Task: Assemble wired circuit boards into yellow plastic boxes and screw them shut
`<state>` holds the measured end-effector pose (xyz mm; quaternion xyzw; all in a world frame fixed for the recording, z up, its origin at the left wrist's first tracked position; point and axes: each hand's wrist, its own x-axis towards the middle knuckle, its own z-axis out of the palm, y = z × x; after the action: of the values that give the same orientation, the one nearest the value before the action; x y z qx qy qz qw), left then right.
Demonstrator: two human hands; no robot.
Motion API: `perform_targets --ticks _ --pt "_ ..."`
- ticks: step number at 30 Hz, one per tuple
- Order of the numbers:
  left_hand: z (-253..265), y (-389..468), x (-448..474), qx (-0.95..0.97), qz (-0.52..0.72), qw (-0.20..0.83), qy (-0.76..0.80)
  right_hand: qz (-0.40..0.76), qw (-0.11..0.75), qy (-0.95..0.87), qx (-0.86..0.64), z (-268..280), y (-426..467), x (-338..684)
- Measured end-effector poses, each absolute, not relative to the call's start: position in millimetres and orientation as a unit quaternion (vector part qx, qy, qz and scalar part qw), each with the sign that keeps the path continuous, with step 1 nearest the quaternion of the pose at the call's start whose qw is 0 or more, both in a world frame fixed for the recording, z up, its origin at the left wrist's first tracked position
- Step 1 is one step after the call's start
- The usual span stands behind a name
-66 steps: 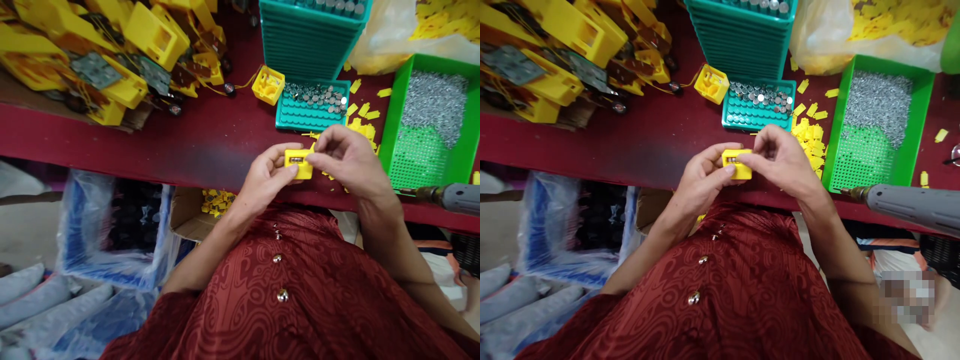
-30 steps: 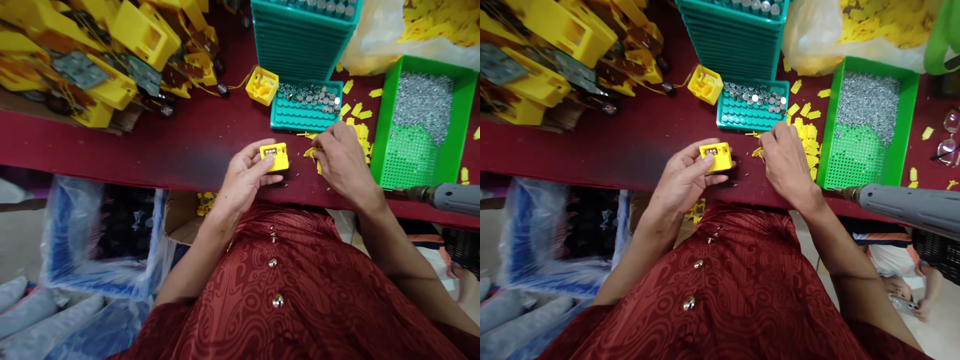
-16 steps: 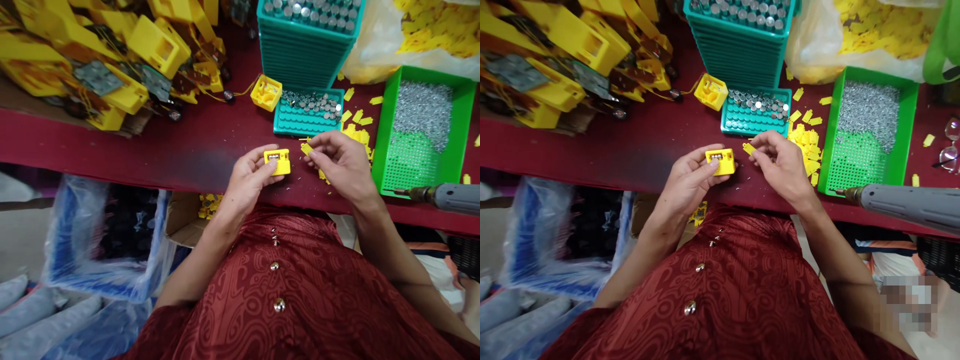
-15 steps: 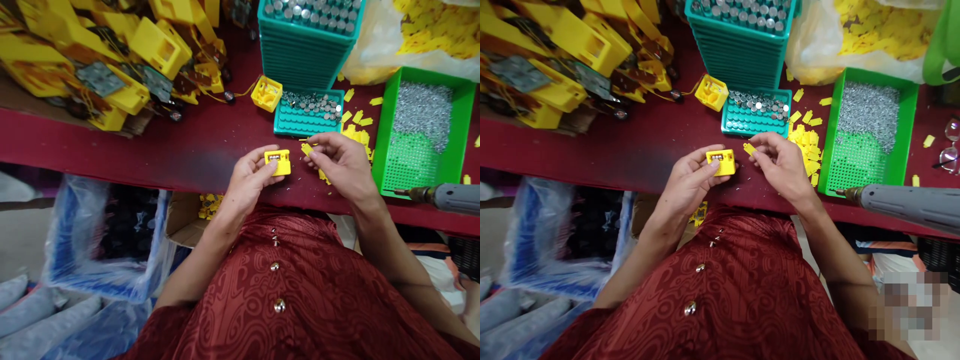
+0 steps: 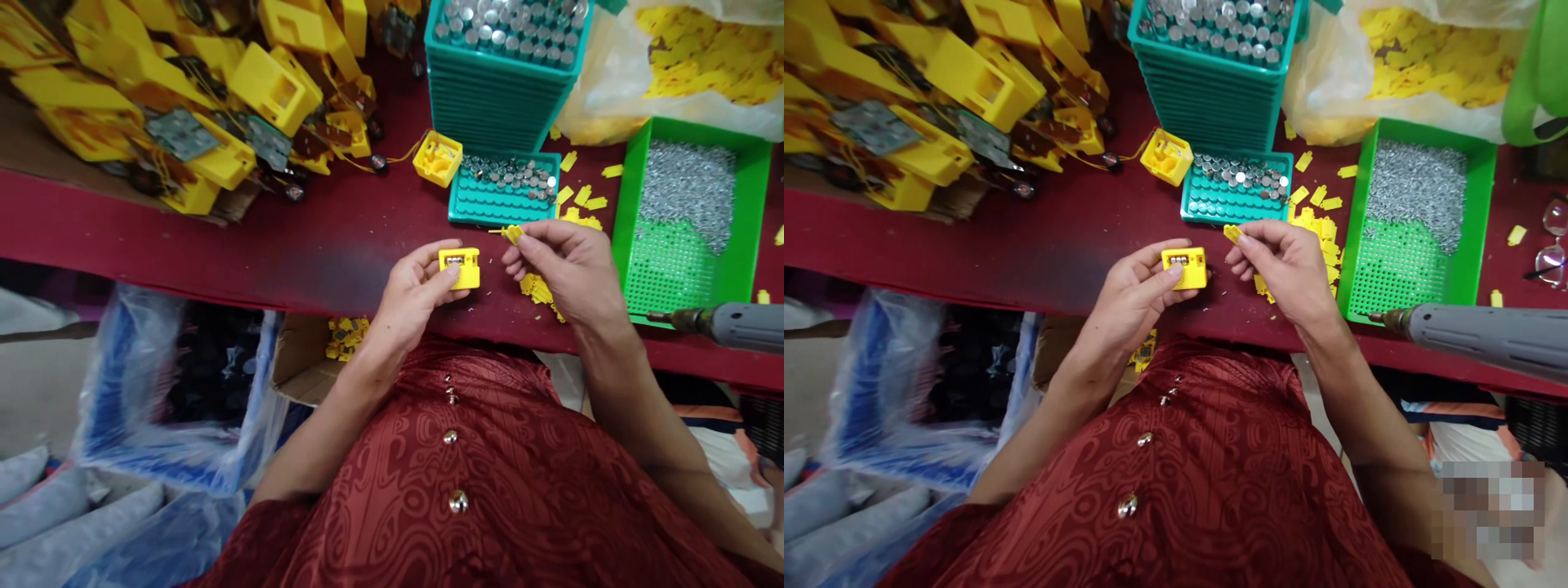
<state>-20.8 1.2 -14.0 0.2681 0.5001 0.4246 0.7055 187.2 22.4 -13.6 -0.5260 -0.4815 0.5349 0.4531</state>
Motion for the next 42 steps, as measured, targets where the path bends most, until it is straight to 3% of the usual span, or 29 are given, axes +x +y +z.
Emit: perform_targets --ticks 13,19,32,37,42 --pt "-17 2 -17 0.296 0.429 0.688 0.505 0.551 0.439 -0.444 -0.553 2 16 178" --pt "-23 -1 -16 0.365 0.427 0.665 0.492 0.502 0.428 -0.500 -0.561 5 12 159" --pt "-27 -16 -12 0.508 0.403 0.531 0.546 0.489 0.384 -0.515 -0.590 2 15 152" --pt "-24 -13 -12 0.468 0.416 0.584 0.517 0.469 0.379 -0.568 -0.560 2 9 157" --pt "-20 -5 -16 0.393 0.411 0.668 0.480 0.347 0.336 -0.693 -0.535 13 1 169"
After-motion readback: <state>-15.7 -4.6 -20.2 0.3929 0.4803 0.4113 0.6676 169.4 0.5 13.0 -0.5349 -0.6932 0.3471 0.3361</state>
